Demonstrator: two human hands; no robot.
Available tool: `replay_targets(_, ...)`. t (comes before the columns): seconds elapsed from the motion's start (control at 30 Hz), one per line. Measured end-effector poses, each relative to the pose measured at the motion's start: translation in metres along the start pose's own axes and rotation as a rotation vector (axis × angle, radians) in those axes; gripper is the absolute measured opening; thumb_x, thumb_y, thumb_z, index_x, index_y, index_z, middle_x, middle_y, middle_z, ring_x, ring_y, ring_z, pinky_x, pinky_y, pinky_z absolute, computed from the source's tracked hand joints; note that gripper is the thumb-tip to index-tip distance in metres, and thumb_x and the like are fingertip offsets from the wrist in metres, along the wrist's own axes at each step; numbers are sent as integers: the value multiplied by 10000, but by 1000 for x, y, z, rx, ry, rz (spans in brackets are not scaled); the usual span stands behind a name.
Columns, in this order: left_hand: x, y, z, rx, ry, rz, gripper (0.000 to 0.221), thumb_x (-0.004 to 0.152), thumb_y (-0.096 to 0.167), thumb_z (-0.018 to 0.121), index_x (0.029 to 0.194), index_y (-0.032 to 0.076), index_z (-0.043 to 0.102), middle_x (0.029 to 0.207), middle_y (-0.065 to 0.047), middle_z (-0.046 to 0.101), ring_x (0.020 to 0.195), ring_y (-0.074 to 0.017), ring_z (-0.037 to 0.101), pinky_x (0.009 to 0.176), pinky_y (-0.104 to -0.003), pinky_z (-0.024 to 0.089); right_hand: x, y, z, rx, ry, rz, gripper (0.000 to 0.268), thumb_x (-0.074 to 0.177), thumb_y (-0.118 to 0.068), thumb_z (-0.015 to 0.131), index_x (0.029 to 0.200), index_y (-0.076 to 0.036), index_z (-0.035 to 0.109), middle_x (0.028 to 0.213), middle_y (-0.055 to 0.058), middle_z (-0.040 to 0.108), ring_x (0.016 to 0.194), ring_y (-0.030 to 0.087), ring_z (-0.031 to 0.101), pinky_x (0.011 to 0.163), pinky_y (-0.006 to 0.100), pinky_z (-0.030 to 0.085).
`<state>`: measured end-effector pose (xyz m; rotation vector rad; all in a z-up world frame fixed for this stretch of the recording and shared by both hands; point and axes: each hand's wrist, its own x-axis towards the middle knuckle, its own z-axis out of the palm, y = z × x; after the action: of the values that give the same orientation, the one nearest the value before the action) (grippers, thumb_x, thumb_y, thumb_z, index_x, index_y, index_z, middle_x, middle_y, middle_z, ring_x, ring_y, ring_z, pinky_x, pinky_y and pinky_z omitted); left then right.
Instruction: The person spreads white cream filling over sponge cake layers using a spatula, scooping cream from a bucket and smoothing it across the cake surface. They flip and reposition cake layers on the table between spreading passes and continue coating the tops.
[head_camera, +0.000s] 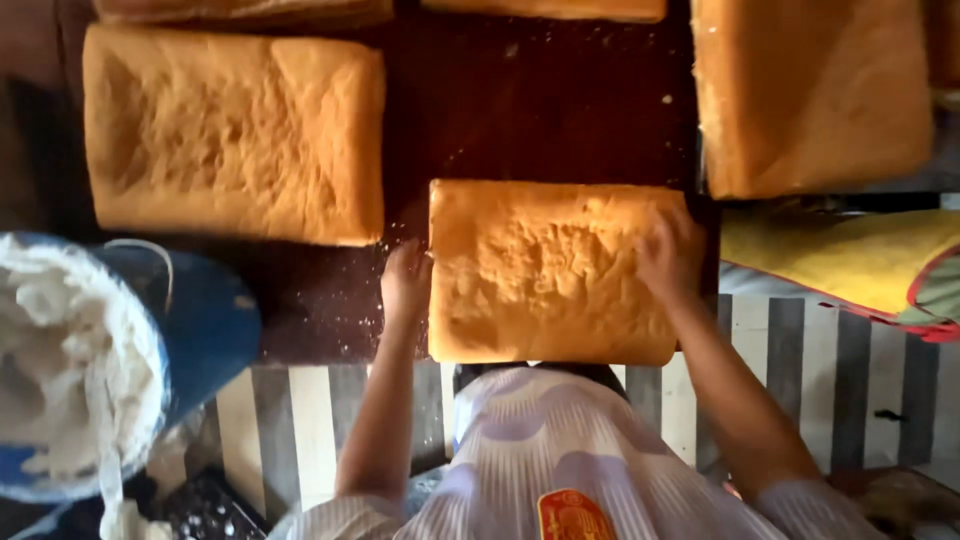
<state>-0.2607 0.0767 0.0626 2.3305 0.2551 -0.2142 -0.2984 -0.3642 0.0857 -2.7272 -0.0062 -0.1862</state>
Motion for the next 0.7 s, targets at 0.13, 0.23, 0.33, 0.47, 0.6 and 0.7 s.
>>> replay_targets(0.13, -73, -23, -10, -110, -63, -193, 388, 907, 240, 723, 1270, 111, 684, 1199, -116, 732, 1058, -274, 731, 897, -404, 580, -79, 18, -23, 39, -3, 245, 549, 1006, -224, 695, 1470, 4, 510, 1502, 303, 501, 1365, 466, 480, 1124, 522, 411)
replay_targets(0.23, -112, -21, -10, -102, -154, -215, 347, 890, 243, 730, 1210, 108, 712, 1135, -105, 762, 1029, -261, 753, 885, -398, 592, -116, 18, -29, 162, -93, 435, 451, 1031, -263, 653, 1408, -24, 587, 1331, 255, 630, 1204, 408, 611, 1002, 464, 492)
replay_targets(0.33, -126, -17, 3, 20, -61, -42, 343, 833, 221, 769, 1129, 55, 725, 1089, -132, 751, 994, -312, 731, 852, -429, 578, -133, 18, -30, 238, -165, 554, 353, 1035, -268, 626, 1319, -64, 675, 1145, 191, 731, 1038, 337, 712, 894, 417, 542)
replay_targets(0.47, -121, 7, 10, 208, 2, -31, 368, 751, 249, 838, 1000, 3, 724, 968, -173, 734, 905, -364, 704, 777, -464, 559, -143, 34, -18, 314, -64, 483, 343, 1019, -258, 648, 1290, -50, 687, 1119, 207, 729, 1023, 350, 712, 863, 407, 535)
replay_targets(0.6, -116, 5, 14, -4, 55, -170, 373, 783, 180, 776, 1130, 54, 725, 937, -131, 757, 825, -293, 743, 773, -417, 589, -147, 48, -10, 446, -89, 529, 328, 1034, -308, 640, 1225, -48, 701, 1078, 194, 747, 980, 342, 732, 869, 410, 537)
replay_targets(0.7, -119, 2, 10, 13, 78, -185, 207, 896, 142, 685, 1077, 81, 766, 946, -67, 762, 788, -223, 754, 742, -377, 627, -151, 49, -9, 240, -8, 470, 362, 988, -340, 704, 1175, -33, 748, 1092, 235, 721, 1027, 401, 669, 881, 460, 520)
